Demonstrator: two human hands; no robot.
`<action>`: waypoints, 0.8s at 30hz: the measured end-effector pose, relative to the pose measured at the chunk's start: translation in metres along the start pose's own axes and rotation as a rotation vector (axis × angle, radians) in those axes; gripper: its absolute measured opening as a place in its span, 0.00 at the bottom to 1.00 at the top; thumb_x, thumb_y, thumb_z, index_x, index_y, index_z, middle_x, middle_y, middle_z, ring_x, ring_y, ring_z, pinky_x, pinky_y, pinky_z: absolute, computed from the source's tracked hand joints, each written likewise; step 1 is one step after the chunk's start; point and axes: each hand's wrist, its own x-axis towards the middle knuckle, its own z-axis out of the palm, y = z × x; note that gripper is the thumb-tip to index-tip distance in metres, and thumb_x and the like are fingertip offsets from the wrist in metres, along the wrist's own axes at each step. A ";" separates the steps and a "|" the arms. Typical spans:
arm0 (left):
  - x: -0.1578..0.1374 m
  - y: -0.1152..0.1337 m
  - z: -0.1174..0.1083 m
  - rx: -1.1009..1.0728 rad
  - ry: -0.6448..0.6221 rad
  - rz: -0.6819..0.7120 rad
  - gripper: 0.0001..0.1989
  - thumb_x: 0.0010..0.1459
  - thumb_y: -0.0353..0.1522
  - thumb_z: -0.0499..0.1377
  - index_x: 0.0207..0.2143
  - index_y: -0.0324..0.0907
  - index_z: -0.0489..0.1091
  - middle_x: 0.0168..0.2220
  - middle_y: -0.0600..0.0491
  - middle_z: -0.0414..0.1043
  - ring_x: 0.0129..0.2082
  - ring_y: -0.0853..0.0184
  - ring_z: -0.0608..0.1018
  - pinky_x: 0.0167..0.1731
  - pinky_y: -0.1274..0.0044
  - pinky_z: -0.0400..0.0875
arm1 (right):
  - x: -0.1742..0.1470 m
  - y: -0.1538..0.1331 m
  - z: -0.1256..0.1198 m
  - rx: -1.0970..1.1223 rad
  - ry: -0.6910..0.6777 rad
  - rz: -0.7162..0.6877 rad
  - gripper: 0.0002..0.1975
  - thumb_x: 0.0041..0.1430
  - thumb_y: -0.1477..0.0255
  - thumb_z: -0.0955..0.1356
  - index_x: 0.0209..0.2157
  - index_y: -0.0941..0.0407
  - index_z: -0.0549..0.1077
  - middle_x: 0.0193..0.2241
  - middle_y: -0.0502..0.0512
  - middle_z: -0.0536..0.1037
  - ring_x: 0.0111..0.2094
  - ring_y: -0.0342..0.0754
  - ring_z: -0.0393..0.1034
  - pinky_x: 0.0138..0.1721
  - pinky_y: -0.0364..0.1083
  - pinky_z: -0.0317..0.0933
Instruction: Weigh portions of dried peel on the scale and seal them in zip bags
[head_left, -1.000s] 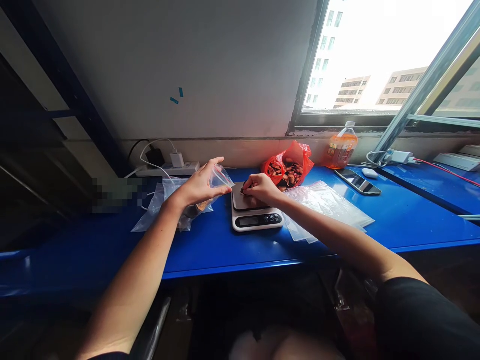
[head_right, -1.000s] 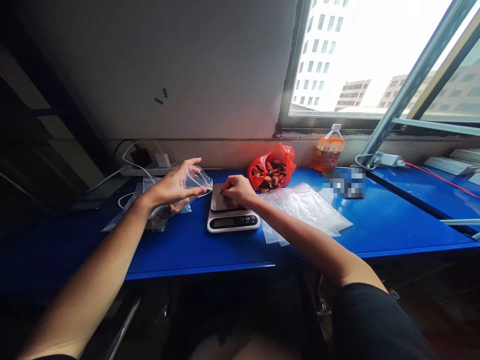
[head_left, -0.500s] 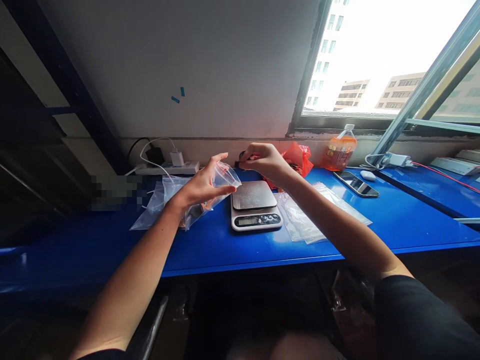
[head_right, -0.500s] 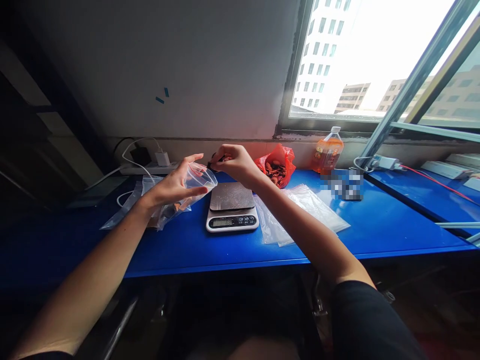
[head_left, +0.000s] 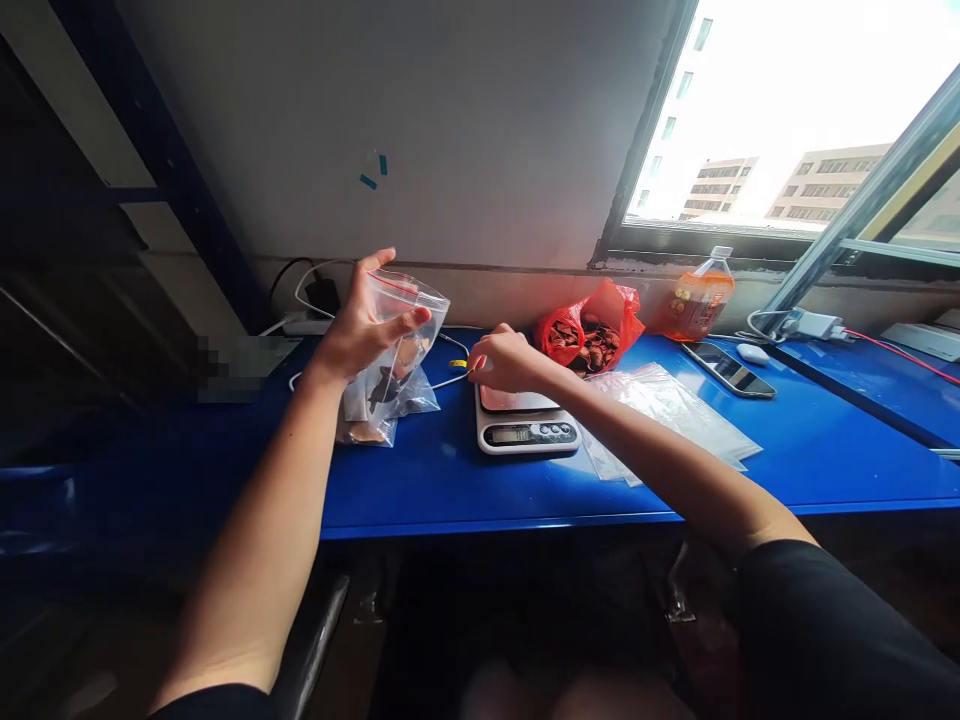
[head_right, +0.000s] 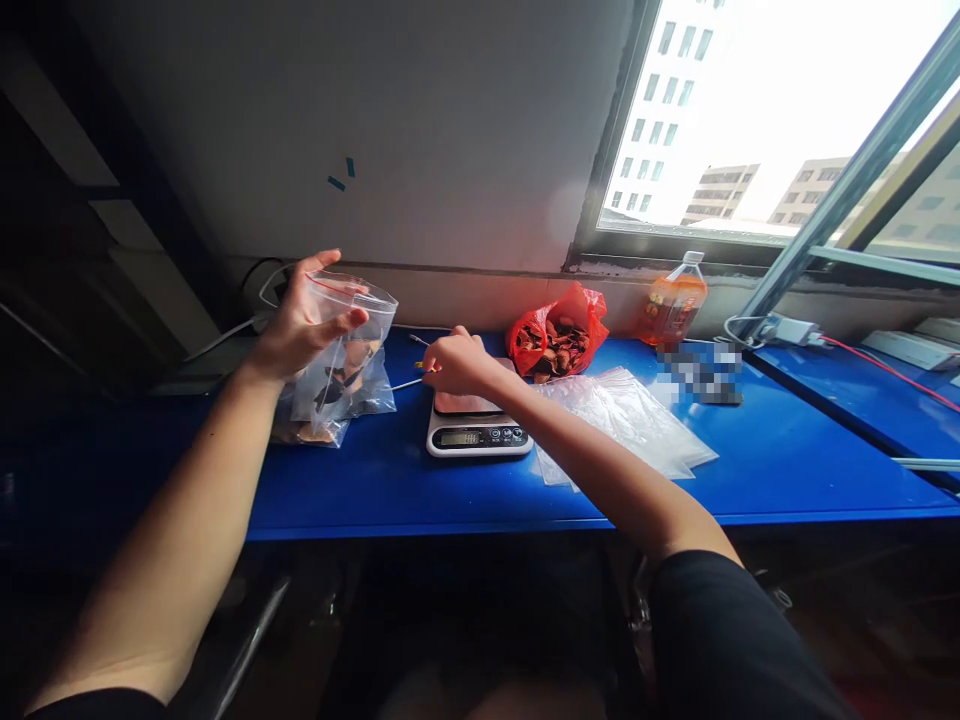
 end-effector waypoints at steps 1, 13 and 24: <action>0.000 -0.001 -0.002 -0.006 0.004 0.000 0.52 0.46 0.53 0.67 0.65 0.44 0.47 0.54 0.43 0.67 0.56 0.54 0.72 0.56 0.62 0.68 | 0.003 -0.003 0.006 -0.097 -0.095 -0.034 0.06 0.55 0.75 0.70 0.35 0.56 0.80 0.37 0.58 0.81 0.51 0.58 0.65 0.49 0.54 0.60; -0.004 0.009 0.003 -0.048 -0.056 -0.039 0.52 0.44 0.54 0.68 0.65 0.46 0.48 0.55 0.42 0.66 0.58 0.52 0.70 0.55 0.61 0.68 | 0.013 -0.022 0.029 -0.088 -0.180 -0.118 0.16 0.48 0.86 0.67 0.35 0.55 0.78 0.35 0.57 0.80 0.48 0.57 0.68 0.47 0.52 0.62; -0.009 0.005 0.026 -0.045 -0.158 -0.024 0.54 0.44 0.50 0.70 0.66 0.48 0.44 0.60 0.37 0.60 0.57 0.46 0.70 0.54 0.55 0.68 | 0.013 -0.028 -0.056 0.498 0.592 -0.060 0.03 0.56 0.75 0.68 0.32 0.56 0.76 0.32 0.50 0.80 0.29 0.43 0.73 0.36 0.44 0.65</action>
